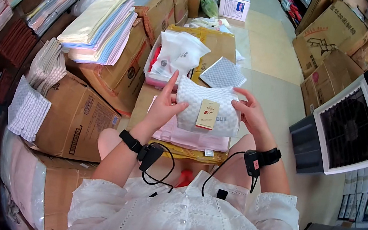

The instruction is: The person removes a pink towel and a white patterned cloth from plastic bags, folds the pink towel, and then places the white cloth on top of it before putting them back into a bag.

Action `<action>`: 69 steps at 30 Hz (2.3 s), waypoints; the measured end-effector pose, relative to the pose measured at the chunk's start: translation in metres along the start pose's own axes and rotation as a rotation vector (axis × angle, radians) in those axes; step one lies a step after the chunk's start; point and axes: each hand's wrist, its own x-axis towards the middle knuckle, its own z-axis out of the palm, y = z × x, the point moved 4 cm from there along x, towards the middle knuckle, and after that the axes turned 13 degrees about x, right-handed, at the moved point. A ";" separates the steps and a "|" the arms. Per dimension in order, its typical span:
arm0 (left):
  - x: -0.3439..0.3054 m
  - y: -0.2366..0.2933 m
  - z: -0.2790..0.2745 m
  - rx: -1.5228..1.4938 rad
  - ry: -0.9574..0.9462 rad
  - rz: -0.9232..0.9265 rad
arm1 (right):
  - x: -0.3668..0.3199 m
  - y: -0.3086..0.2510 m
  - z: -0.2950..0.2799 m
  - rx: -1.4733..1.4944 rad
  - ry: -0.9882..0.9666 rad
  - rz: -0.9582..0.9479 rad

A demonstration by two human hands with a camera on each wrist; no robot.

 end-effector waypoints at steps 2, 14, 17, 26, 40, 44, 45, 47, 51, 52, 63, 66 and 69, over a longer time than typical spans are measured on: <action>-0.003 0.011 0.003 0.064 -0.074 0.077 | -0.004 -0.009 0.012 0.023 -0.158 -0.011; -0.008 -0.012 -0.004 1.061 0.052 0.296 | -0.013 -0.014 0.030 -0.925 -0.135 -0.538; -0.006 -0.005 -0.007 0.912 0.001 0.033 | -0.007 -0.009 0.021 -0.811 -0.076 -0.463; -0.003 -0.018 0.000 -0.004 -0.005 -0.336 | 0.003 0.011 0.013 -0.196 -0.086 -0.074; 0.005 0.023 0.039 -0.190 0.030 -0.185 | -0.058 -0.030 0.101 -0.912 -0.299 -0.943; -0.002 0.037 0.048 -0.288 -0.029 -0.222 | -0.052 -0.030 0.091 -0.725 -0.177 -0.911; -0.003 0.036 0.049 -0.296 -0.028 -0.191 | -0.051 -0.030 0.091 -0.726 -0.178 -0.912; -0.005 0.034 0.051 -0.310 -0.029 -0.131 | -0.052 -0.031 0.089 -0.739 -0.098 -0.936; -0.005 0.033 0.050 -0.154 -0.015 -0.123 | -0.054 -0.030 0.087 -0.722 -0.004 -0.945; -0.003 0.028 0.051 -0.141 0.037 -0.104 | -0.057 -0.033 0.090 -0.787 0.032 -0.975; -0.004 0.032 0.050 -0.095 0.090 -0.200 | -0.058 -0.016 0.103 -1.169 0.016 -1.259; -0.001 0.027 0.050 -0.024 0.091 0.014 | -0.054 -0.014 0.097 -0.980 -0.120 -1.095; -0.003 0.032 0.041 0.249 0.074 0.154 | -0.058 -0.039 0.088 -0.967 -0.087 -1.146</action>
